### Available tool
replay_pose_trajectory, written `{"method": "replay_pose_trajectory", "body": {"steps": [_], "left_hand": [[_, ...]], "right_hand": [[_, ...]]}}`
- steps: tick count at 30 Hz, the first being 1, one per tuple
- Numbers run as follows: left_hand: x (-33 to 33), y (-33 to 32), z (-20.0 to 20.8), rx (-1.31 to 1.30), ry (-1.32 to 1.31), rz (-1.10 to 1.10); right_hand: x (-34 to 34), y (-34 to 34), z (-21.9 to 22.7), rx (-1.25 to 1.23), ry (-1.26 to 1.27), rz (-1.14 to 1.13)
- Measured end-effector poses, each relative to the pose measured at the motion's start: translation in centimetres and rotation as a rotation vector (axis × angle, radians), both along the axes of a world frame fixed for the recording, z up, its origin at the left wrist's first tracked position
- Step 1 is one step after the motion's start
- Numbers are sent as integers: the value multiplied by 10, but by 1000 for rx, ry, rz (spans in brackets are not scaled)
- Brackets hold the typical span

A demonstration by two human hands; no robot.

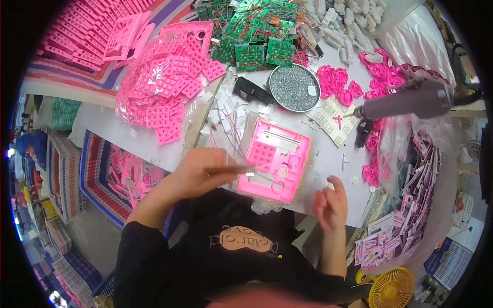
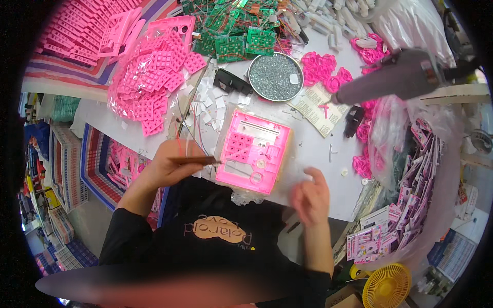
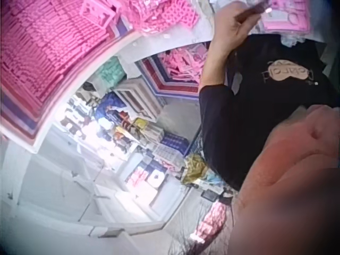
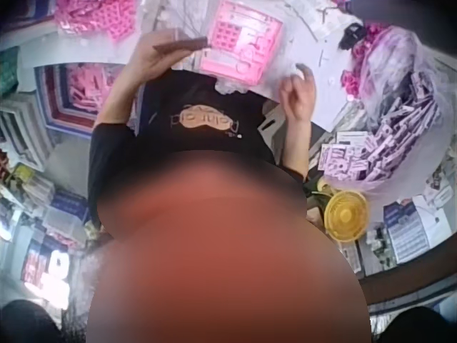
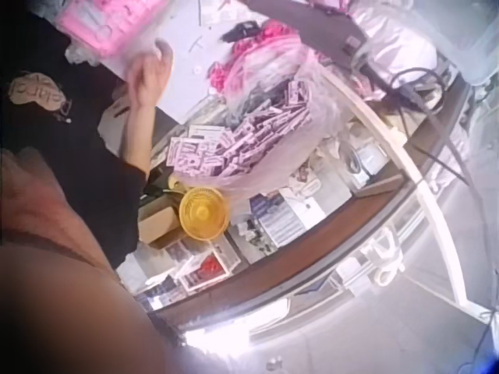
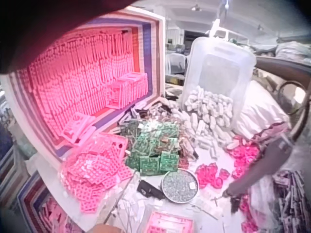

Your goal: Assembling a pink plastic toy using electronic components and a hot glue gun.

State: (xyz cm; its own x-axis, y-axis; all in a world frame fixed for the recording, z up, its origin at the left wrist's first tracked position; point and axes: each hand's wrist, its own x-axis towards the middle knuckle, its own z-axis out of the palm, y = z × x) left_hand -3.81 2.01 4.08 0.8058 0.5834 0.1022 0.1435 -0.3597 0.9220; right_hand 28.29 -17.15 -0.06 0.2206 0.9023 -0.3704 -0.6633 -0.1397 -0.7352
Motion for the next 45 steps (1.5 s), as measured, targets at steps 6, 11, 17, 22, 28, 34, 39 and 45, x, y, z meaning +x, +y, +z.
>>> {"method": "replay_pose_trajectory", "body": {"steps": [6, 11, 17, 22, 28, 34, 39, 45], "left_hand": [[13, -9, 5, 286, 59, -277], [50, -19, 18, 284, 44, -580], [48, -41, 8, 68, 29, -593], [28, -61, -18, -770, 170, -291], [17, -63, -36, -1449, -44, 12], [8, -87, -44, -641, -2, -16], [4, -62, 1, 13, 336, -6], [19, -22, -26, 401, 253, 123]], "right_hand": [[60, -58, 34, -179, -1913, 313], [5, 26, 110, 415, -1529, 1007], [-37, 62, 91, 583, -1164, 1058], [-43, 70, 52, 350, -859, 797], [-38, 115, 12, 156, -827, 621], [-41, 134, 3, 96, -1039, 664], [-51, 138, 8, 121, -1312, 647], [-56, 144, 9, 223, -1486, 700]]}}
